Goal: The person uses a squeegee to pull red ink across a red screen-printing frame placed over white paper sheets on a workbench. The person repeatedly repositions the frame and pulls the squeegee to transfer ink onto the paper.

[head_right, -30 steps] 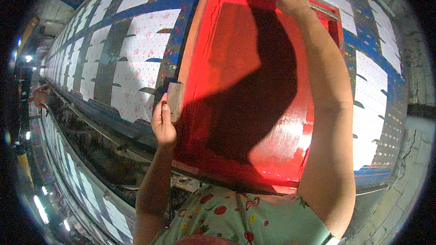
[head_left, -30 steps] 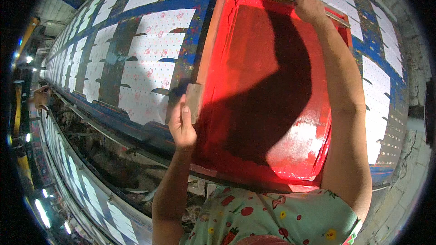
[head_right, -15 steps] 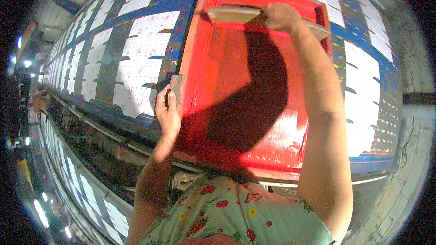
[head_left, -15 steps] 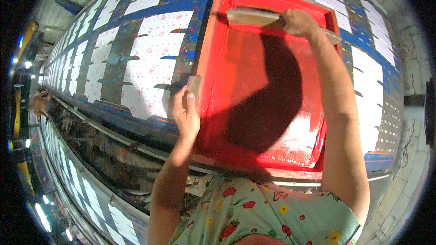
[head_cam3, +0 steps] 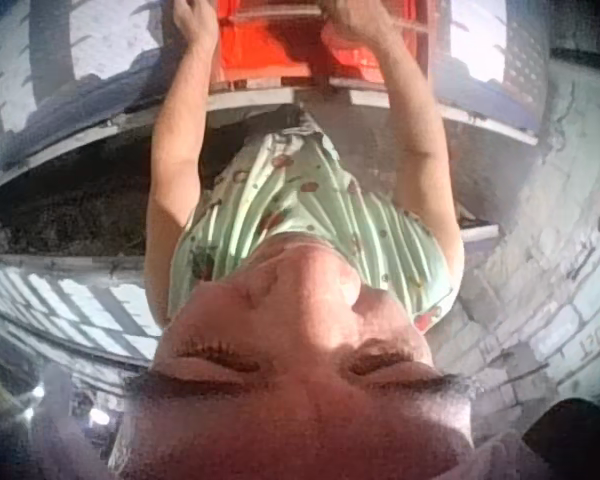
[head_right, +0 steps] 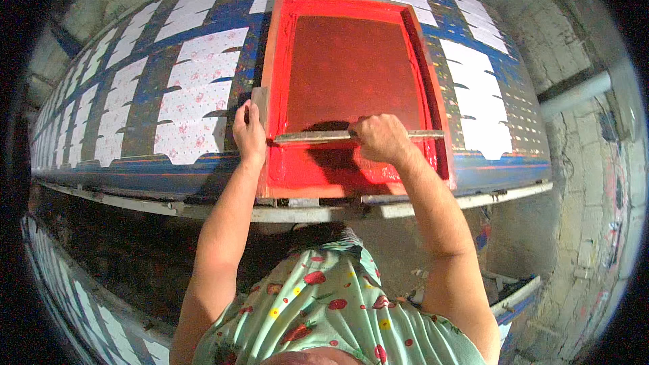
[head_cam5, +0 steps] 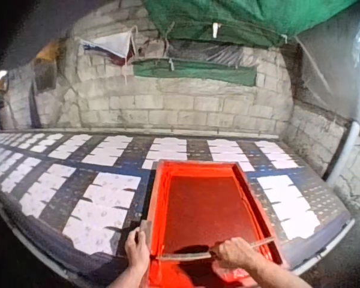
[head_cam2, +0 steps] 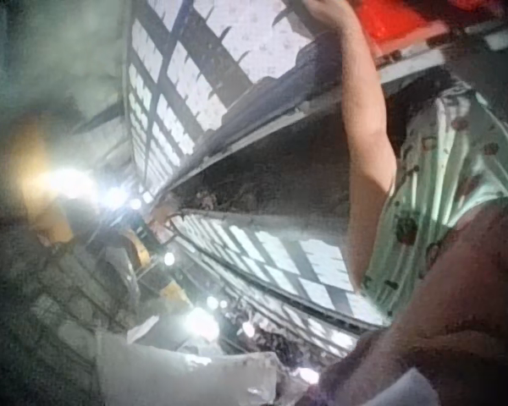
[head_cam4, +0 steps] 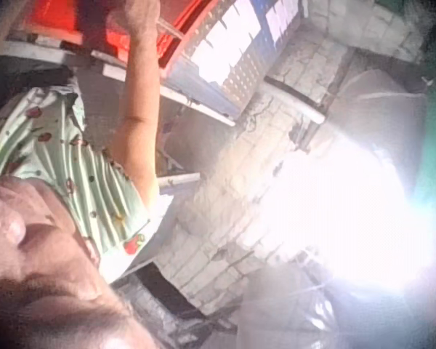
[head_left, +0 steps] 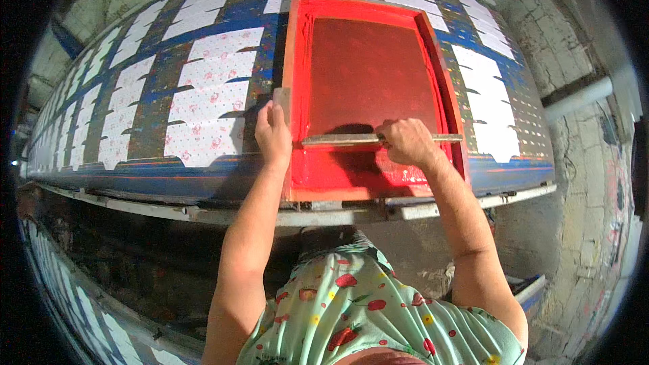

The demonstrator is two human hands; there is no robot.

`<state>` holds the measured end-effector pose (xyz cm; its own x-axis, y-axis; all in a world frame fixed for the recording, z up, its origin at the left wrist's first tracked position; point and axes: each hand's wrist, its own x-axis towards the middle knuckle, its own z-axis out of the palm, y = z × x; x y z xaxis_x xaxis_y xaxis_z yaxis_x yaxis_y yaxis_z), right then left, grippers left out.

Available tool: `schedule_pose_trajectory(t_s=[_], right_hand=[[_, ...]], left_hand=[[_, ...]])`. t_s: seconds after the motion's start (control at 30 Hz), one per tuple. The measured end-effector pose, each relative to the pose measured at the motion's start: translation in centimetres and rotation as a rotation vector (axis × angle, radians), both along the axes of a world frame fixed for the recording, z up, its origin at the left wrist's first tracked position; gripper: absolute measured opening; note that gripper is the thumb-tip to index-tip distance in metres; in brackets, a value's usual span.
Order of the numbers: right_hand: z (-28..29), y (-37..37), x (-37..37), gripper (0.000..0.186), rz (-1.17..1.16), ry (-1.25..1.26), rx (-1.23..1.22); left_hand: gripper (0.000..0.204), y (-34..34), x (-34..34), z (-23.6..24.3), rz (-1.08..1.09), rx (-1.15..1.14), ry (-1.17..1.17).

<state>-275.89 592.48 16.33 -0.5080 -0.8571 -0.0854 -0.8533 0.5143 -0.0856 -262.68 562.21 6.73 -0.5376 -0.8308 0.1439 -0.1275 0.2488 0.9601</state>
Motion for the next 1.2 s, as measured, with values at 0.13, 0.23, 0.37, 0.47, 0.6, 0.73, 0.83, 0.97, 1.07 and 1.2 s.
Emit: schedule_pose_trajectory(t_s=[0.13, 0.23, 0.37, 0.47, 0.6, 0.73, 0.83, 0.97, 1.07, 1.2], right_hand=[[0.1, 2.5, 6.8, 0.030, 0.009, 0.013, -0.054], [0.0, 3.6, 9.5, 0.042, 0.005, 0.060, -0.058], [-0.5, 4.9, 12.2, 0.063, 0.061, 0.092, -0.212], [-0.9, 6.1, 13.1, 0.071, 0.054, 0.069, -0.244], [-1.0, 8.8, 12.5, 0.071, 0.154, -0.079, -0.378], [-0.3, 14.8, 10.2, 0.055, 0.202, -0.226, -0.643], [-0.6, 20.8, 7.5, 0.033, 0.017, -0.263, -0.827], [-2.1, 25.7, 3.6, 0.028, -0.388, -0.168, -0.942], [-3.8, 27.1, 1.0, 0.033, -0.550, -0.166, -0.807], [-5.9, 26.5, -0.8, 0.045, -0.573, -0.171, -0.731]], left_hand=[[0.055, 0.1, 0.1, -0.3, -0.005, -0.008, 0.015], [0.061, 0.1, -0.2, -0.5, 0.039, -0.109, -0.069], [0.071, 0.0, -0.4, -0.8, 0.066, -0.188, -0.126], [0.073, -0.1, -0.5, -1.1, 0.079, -0.294, -0.240], [0.059, -0.8, -0.7, -1.4, 0.031, -0.259, -0.263], [0.045, -1.2, -1.0, -1.7, 0.070, -0.239, -0.354], [0.043, -1.3, -1.0, -2.0, 0.094, -0.229, -0.373], [0.035, -1.7, -0.9, -2.5, 0.080, -0.120, -0.231], [0.030, -2.3, -0.8, -3.0, 0.091, -0.127, -0.219], [0.028, -2.6, -0.8, -3.4, 0.086, -0.127, -0.207]])
